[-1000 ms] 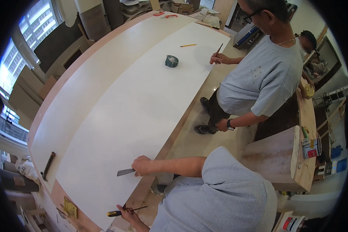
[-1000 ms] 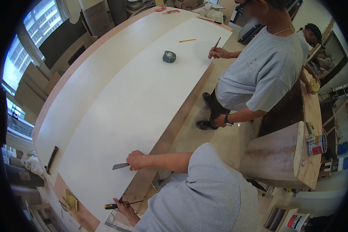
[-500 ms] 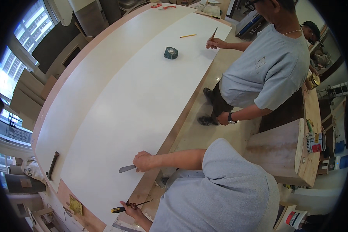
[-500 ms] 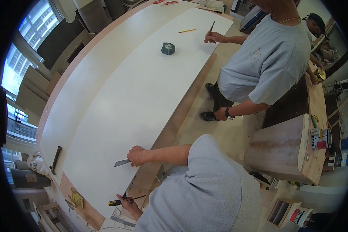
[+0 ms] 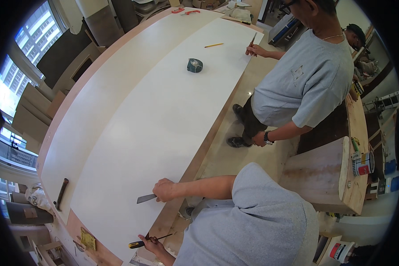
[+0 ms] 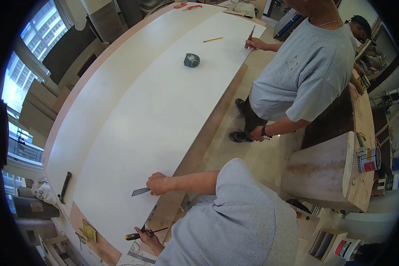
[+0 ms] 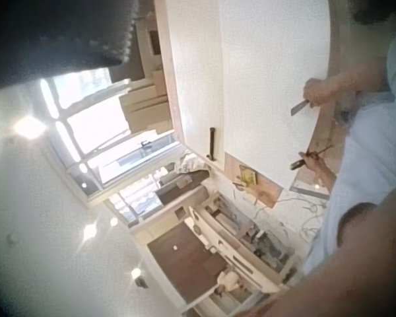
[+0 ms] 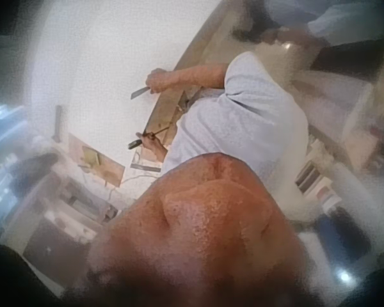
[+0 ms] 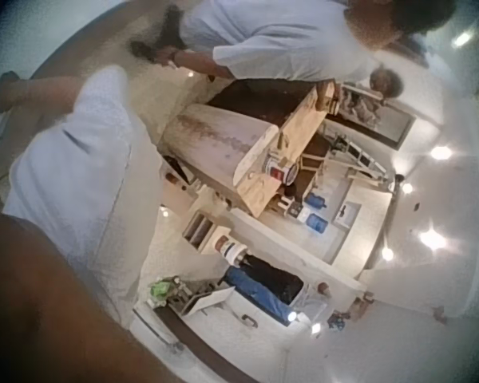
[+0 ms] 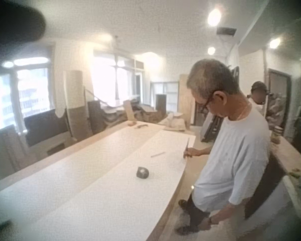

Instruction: Repairing furniture by scraping off old laminate material, cleaning the area, and measuring new boards for installation.

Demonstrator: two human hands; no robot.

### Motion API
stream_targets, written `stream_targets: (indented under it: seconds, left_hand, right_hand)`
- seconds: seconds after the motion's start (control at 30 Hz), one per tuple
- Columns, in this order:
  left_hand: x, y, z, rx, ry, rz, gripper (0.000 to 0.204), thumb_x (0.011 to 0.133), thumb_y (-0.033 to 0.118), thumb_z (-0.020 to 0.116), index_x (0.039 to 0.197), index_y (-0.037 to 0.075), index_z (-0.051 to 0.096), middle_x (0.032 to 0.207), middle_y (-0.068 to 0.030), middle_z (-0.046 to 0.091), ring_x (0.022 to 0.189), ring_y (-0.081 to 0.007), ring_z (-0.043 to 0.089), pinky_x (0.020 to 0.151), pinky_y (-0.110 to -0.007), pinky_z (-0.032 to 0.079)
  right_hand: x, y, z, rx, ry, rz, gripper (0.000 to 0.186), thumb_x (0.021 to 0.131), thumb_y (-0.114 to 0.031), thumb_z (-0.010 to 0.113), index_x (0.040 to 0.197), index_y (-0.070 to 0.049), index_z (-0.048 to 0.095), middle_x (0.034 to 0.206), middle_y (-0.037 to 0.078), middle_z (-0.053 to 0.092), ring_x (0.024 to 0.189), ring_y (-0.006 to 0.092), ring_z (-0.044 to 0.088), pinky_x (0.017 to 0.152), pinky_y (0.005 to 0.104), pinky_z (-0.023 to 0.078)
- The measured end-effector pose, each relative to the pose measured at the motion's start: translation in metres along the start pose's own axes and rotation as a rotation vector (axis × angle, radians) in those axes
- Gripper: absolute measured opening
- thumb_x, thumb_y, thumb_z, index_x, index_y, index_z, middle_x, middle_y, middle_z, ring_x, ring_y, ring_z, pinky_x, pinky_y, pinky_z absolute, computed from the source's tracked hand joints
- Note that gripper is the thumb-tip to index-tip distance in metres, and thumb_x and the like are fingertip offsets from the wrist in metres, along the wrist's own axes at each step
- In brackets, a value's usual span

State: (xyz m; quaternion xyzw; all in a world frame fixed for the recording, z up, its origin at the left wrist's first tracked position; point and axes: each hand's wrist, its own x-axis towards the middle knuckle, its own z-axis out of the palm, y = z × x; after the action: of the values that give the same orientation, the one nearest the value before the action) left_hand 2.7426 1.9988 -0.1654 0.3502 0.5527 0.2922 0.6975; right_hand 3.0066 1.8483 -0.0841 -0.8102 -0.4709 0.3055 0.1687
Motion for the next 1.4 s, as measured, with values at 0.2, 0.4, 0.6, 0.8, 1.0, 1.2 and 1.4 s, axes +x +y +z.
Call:
stream_targets:
  seconds: [0.2, 0.4, 0.6, 0.8, 1.0, 1.2, 1.4]
  left_hand:
    - [-0.002, 0.002, 0.001, 0.006, 0.018, -0.009, 0.044, 0.086, 0.041, 0.059, 0.085, -0.003, 0.055, 0.062, -0.0046, 0.053, 0.038, -0.0077, 0.028, 0.039, -0.021, 0.026]
    - [-0.005, 0.004, 0.003, -0.021, -0.011, -0.014, 0.044, 0.086, 0.042, 0.058, 0.08, -0.002, 0.056, 0.057, -0.0031, 0.05, 0.036, -0.0075, 0.027, 0.038, -0.022, 0.025]
    - [-0.008, 0.005, 0.005, -0.016, 0.025, 0.002, 0.046, 0.087, 0.042, 0.057, 0.08, -0.003, 0.056, 0.057, -0.0037, 0.051, 0.036, -0.0075, 0.027, 0.038, -0.021, 0.027]
    - [-0.013, 0.007, 0.009, -0.018, 0.022, 0.014, 0.046, 0.087, 0.042, 0.057, 0.082, -0.003, 0.056, 0.06, -0.0053, 0.054, 0.036, -0.0075, 0.028, 0.038, -0.021, 0.027]
    - [-0.013, 0.008, 0.009, -0.016, 0.052, 0.014, 0.043, 0.085, 0.041, 0.06, 0.081, -0.001, 0.056, 0.061, -0.0044, 0.054, 0.037, -0.0075, 0.028, 0.039, -0.021, 0.027]
    - [-0.014, 0.009, 0.01, -0.039, 0.058, 0.027, 0.042, 0.085, 0.04, 0.06, 0.081, -0.001, 0.056, 0.058, -0.0033, 0.052, 0.036, -0.0077, 0.028, 0.039, -0.022, 0.027]
    - [-0.012, 0.007, 0.008, -0.027, 0.046, 0.016, 0.043, 0.086, 0.04, 0.059, 0.078, -0.002, 0.056, 0.055, -0.0032, 0.049, 0.036, -0.0075, 0.028, 0.038, -0.022, 0.027]
  right_hand:
    - [-0.002, -0.003, -0.004, -0.011, -0.003, 0.003, 0.035, 0.08, -0.032, 0.062, 0.085, 0.003, 0.065, 0.087, 0.019, 0.064, 0.087, 0.0339, 0.061, 0.079, 0.0405, 0.047]
    - [-0.001, -0.005, -0.007, 0.0, -0.042, 0.018, 0.034, 0.079, -0.031, 0.063, 0.088, 0.002, 0.065, 0.091, 0.019, 0.063, 0.092, 0.0341, 0.059, 0.082, 0.0409, 0.046]
    - [0.0, -0.005, -0.006, 0.017, -0.046, 0.026, 0.035, 0.079, -0.031, 0.063, 0.09, 0.002, 0.065, 0.096, 0.021, 0.062, 0.097, 0.0352, 0.057, 0.085, 0.0419, 0.045]
    - [-0.001, -0.006, -0.007, 0.019, -0.073, 0.033, 0.036, 0.078, -0.031, 0.063, 0.091, 0.003, 0.065, 0.096, 0.021, 0.062, 0.097, 0.0353, 0.057, 0.085, 0.0423, 0.044]
    - [0.001, -0.007, -0.007, 0.016, -0.074, 0.041, 0.037, 0.078, -0.032, 0.063, 0.091, 0.003, 0.065, 0.097, 0.021, 0.062, 0.098, 0.0354, 0.057, 0.085, 0.042, 0.044]
    - [0.002, -0.006, -0.006, 0.002, -0.068, 0.027, 0.037, 0.079, -0.032, 0.063, 0.092, 0.003, 0.064, 0.096, 0.021, 0.062, 0.098, 0.0355, 0.057, 0.084, 0.0421, 0.045]
    - [0.002, -0.006, -0.004, -0.001, -0.077, 0.035, 0.038, 0.078, -0.032, 0.064, 0.092, 0.003, 0.065, 0.096, 0.021, 0.062, 0.098, 0.0351, 0.057, 0.083, 0.0418, 0.046]
